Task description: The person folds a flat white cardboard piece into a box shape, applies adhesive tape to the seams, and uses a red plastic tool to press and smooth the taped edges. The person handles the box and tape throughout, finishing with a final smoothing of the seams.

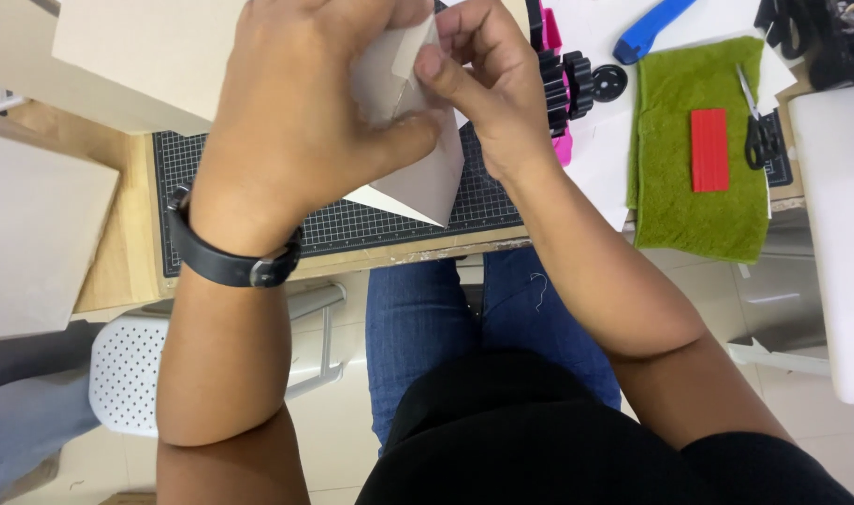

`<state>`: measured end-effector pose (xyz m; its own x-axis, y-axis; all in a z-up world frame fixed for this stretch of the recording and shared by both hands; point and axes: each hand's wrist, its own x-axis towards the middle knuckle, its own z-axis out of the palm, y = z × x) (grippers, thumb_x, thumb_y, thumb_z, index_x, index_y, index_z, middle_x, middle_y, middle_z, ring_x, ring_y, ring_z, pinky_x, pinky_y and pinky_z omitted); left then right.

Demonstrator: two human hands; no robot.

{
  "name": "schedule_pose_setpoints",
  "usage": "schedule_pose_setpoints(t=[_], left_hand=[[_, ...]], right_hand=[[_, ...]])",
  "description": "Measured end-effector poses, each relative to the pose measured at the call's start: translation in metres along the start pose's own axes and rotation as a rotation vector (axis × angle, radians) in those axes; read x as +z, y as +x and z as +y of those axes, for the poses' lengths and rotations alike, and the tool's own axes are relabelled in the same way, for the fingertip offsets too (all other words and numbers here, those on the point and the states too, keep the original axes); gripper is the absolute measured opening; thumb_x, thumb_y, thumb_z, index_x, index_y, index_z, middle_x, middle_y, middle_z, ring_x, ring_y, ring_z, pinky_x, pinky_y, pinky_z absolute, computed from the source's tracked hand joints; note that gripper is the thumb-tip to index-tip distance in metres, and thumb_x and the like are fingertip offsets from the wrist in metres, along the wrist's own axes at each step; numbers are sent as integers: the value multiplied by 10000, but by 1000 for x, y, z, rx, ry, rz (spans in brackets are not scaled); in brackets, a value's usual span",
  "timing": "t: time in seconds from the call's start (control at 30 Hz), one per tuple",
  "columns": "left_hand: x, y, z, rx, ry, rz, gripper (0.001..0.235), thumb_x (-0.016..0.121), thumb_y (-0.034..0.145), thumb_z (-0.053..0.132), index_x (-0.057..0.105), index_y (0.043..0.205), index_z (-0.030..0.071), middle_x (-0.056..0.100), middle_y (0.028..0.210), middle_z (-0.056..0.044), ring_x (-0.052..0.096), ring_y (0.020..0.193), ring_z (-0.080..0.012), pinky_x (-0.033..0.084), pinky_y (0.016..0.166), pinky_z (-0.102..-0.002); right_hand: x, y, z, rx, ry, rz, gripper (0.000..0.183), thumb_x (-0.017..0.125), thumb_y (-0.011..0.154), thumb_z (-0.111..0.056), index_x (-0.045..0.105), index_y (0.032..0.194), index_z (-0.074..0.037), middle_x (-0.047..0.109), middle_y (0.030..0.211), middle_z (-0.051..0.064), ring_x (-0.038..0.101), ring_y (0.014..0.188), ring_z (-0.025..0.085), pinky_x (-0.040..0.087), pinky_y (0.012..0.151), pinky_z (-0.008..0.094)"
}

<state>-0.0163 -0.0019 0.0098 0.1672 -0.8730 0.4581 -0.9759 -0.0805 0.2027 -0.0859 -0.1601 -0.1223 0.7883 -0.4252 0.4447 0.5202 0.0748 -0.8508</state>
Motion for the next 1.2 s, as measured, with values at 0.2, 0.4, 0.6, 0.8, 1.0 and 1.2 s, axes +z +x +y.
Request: schedule_pose_setpoints(t=[0.2,0.4,0.6,0.8,1.0,1.2], left_hand=[[0,-6,-8,56,-146,37,197,598,1116,-47,711,1268,-98,680,1151,-206,628,1050,-391,450,830,-456],[1,-15,-19,145,-192,35,322,564,1061,-207,680,1357,-162,545,1150,-217,533,1070,-406,405,874,-495],[0,-18,-22,41,-188,26,314,592,1037,-105,704,1330,-109,742,1069,-202,674,928,-368,482,784,-430],[-3,-22,-26,65,-217,26,220,597,1126,-83,693,1316,-138,696,1103,-231,646,984,-385,474,815,-449],[-3,-24,-28,95,-214,54,228,627,1097,-113,686,1316,-139,700,1242,-254,654,1124,-430,495,890,-478],[-1,-25,-30,50,-224,58,223,631,1081,-76,703,1292,-92,751,1110,-189,687,951,-342,489,787,-413]], right_hand=[[-45,-25,6,-26,-370,7,315,745,1002,-189,535,1231,-135,612,1138,51,629,1011,188,562,872,291],[-141,-69,63,-149,-618,443,350,749,1035,-194,476,1245,-133,588,1144,89,577,1016,197,472,838,318],[-163,-28,100,-117,-700,211,509,333,1125,-526,540,1142,-61,628,1102,102,613,1051,246,483,918,368],[-188,-15,129,-202,-876,207,327,441,1164,-210,483,883,-48,615,809,106,594,761,280,419,725,436],[-217,17,150,584,-1115,144,291,450,1049,-340,478,896,-94,600,904,171,540,840,372,360,694,512],[-208,45,145,727,-1667,-635,277,462,983,27,668,1138,130,587,1171,297,619,1066,490,551,884,536]])
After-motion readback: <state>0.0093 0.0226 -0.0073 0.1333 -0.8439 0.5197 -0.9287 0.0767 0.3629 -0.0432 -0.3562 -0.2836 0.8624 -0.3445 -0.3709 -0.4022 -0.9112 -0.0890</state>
